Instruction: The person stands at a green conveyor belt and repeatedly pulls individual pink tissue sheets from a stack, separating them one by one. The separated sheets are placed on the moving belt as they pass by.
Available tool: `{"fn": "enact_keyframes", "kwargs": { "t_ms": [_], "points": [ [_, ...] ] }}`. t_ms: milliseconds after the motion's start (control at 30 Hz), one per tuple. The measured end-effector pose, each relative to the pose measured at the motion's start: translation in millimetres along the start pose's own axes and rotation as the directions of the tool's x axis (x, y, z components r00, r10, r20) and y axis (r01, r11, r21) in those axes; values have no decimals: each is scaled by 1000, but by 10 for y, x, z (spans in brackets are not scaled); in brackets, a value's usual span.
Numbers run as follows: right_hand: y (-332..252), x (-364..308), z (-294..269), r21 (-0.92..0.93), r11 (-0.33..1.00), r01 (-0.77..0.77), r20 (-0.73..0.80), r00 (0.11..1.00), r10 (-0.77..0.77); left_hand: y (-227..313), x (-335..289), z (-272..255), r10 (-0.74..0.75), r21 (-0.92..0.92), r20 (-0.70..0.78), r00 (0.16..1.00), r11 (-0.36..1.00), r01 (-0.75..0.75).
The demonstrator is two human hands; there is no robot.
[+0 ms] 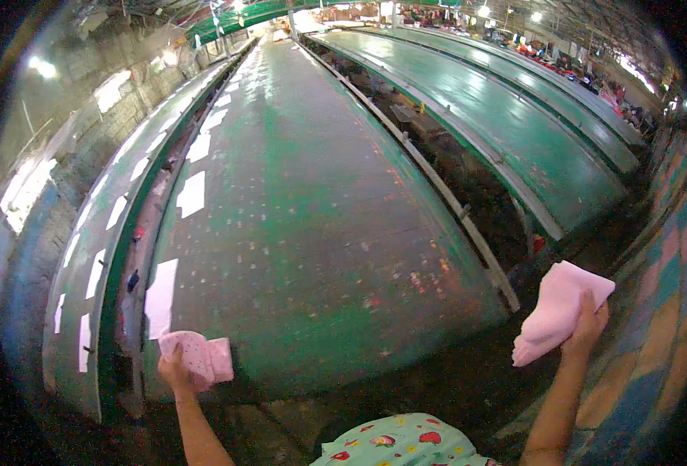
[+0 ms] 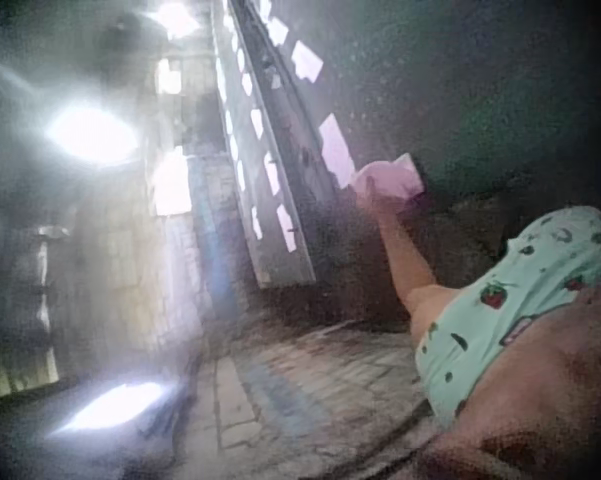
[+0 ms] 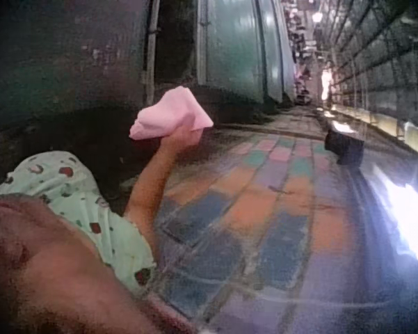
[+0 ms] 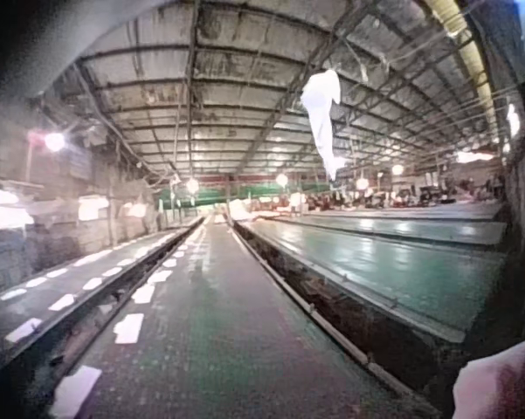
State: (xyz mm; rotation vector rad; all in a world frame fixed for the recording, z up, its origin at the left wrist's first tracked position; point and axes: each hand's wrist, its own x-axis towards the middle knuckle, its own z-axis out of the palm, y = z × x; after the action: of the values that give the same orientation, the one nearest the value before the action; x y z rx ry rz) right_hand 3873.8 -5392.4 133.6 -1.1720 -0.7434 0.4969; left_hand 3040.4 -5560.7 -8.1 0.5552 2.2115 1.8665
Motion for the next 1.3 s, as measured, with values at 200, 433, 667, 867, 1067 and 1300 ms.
{"fn": "enact_keyframes", "kwargs": {
  "t_ms": [200, 433, 667, 867, 1067, 1300],
  "points": [
    [185, 901, 423, -16, 1000, -5, 201, 980, 8, 840, -633, 1957, 285, 781, 180, 941, 540, -313],
    [595, 1600, 513, -56, 982, -180, 286, 939, 188, 1801, -1481, 3753, 100, 261, 439, 893, 937, -233],
    [1204, 2564, 543, -35, 926, -377, 417, 836, 356, 1945, -2680, 4475, -142, -513, 416, 898, 778, 361],
    [1766, 3432, 258, -75, 857, -510, 576, 679, 455, 1445, -4165, 4720, -427, -512, 363, 828, 651, 560],
    [1979, 4026, -69, -168, 776, -608, 745, 437, 504, 996, -5137, 4755, -626, -490, 115, 772, 640, 592],
    [2031, 4185, 478, -224, 644, -732, 844, 184, 503, 918, -5156, 4984, -575, -372, -216, 789, 796, 478]
  ]
}}
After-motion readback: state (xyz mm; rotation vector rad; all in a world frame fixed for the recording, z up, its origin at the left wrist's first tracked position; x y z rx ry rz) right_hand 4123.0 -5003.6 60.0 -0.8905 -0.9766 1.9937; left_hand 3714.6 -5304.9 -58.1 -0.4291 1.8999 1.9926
